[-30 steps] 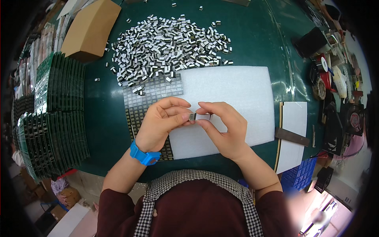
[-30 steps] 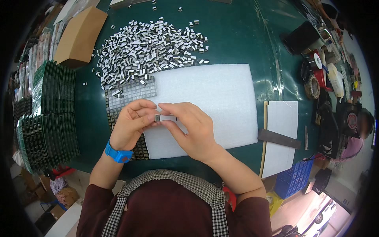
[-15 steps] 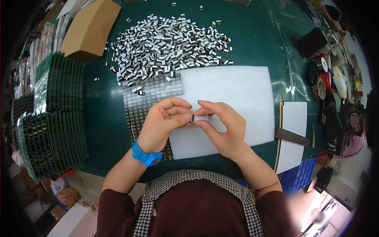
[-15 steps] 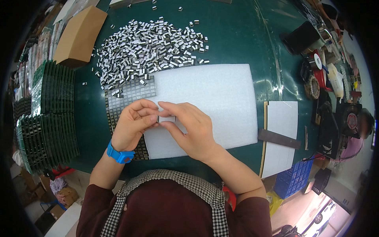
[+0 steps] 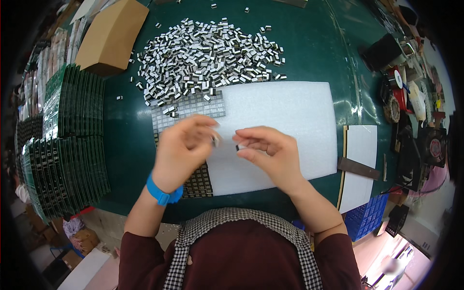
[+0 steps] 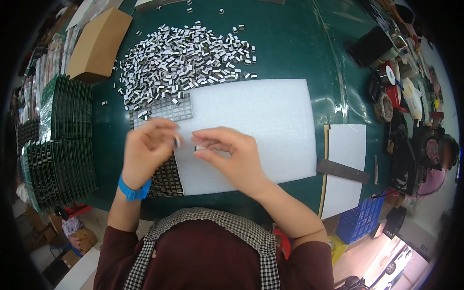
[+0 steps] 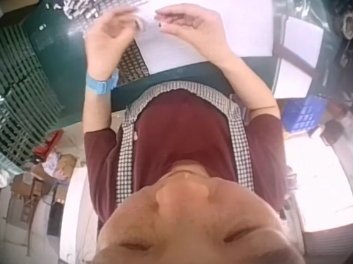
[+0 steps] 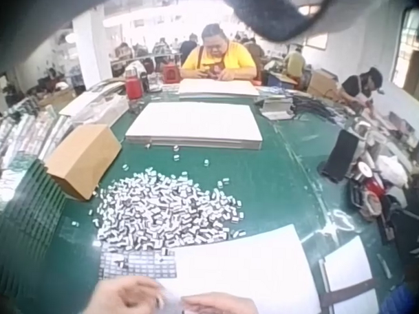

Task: The person assembles small metal housings and electronic components onto an assembly board or plastic tray by hand at a workstation.

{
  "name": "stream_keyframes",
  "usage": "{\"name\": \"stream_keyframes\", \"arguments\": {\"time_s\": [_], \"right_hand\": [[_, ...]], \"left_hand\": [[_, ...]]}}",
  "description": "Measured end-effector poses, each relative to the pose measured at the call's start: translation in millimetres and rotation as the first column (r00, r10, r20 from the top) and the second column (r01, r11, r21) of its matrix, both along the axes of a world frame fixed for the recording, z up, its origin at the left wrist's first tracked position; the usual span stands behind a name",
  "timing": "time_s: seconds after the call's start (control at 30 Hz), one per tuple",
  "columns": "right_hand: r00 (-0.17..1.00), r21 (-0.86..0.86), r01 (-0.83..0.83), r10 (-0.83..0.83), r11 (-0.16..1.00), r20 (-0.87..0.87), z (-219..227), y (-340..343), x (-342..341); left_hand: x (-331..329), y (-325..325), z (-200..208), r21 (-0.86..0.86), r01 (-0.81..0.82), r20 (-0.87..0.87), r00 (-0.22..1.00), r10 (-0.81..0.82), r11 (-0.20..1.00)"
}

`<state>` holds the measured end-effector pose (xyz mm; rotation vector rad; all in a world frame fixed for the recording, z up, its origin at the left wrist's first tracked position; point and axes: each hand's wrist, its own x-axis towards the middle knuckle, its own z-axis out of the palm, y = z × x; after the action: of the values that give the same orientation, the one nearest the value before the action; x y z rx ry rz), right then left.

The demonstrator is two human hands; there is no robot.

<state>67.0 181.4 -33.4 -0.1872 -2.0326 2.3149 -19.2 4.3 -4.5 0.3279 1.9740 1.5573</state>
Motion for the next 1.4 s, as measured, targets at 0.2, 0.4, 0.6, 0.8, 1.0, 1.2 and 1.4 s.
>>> {"name": "stream_keyframes", "arguments": {"time_s": [0.2,0.4,0.6,0.8,1.0,1.2,1.4], "right_hand": [[0.95,-0.451,0.018,0.125,0.892,0.286,1.4,14.3,-6.3],[0.946,-0.424,0.048,0.095,0.904,0.309,2.1,16.2,-6.2],[0.947,-0.392,0.044,0.087,0.919,0.309,1.7,19.8,-5.6],[0.994,0.088,0.113,-0.112,0.99,-0.017,10.8,5.4,-1.0],[0.841,0.584,0.319,0.061,0.746,-0.537,2.3,2.4,-2.8],[0.833,0.58,0.337,0.052,0.741,-0.55,3.4,2.2,-3.2],[0.823,0.57,0.325,0.071,0.755,-0.563,1.0,2.2,-2.8]], "left_hand": [[-14.2,0.8,-6.6,-0.425,-0.163,-0.806,0.516,-0.29,0.89],[5.7,13.4,-37.6,-0.622,-0.262,-0.783,0.192,-0.591,0.738],[-10.4,9.3,-24.8,-0.59,-0.188,-0.807,0.11,-0.58,0.785],[0.8,6.9,-6.6,0.238,-0.09,0.119,0.991,0.062,0.967],[9.9,10.6,-14.6,0.394,-0.182,0.512,0.857,-0.051,0.901],[11.9,11.8,-16.5,0.403,-0.197,0.519,0.854,-0.046,0.894],[13.6,13.3,-19.4,0.388,-0.19,0.528,0.848,-0.049,0.902]]}}
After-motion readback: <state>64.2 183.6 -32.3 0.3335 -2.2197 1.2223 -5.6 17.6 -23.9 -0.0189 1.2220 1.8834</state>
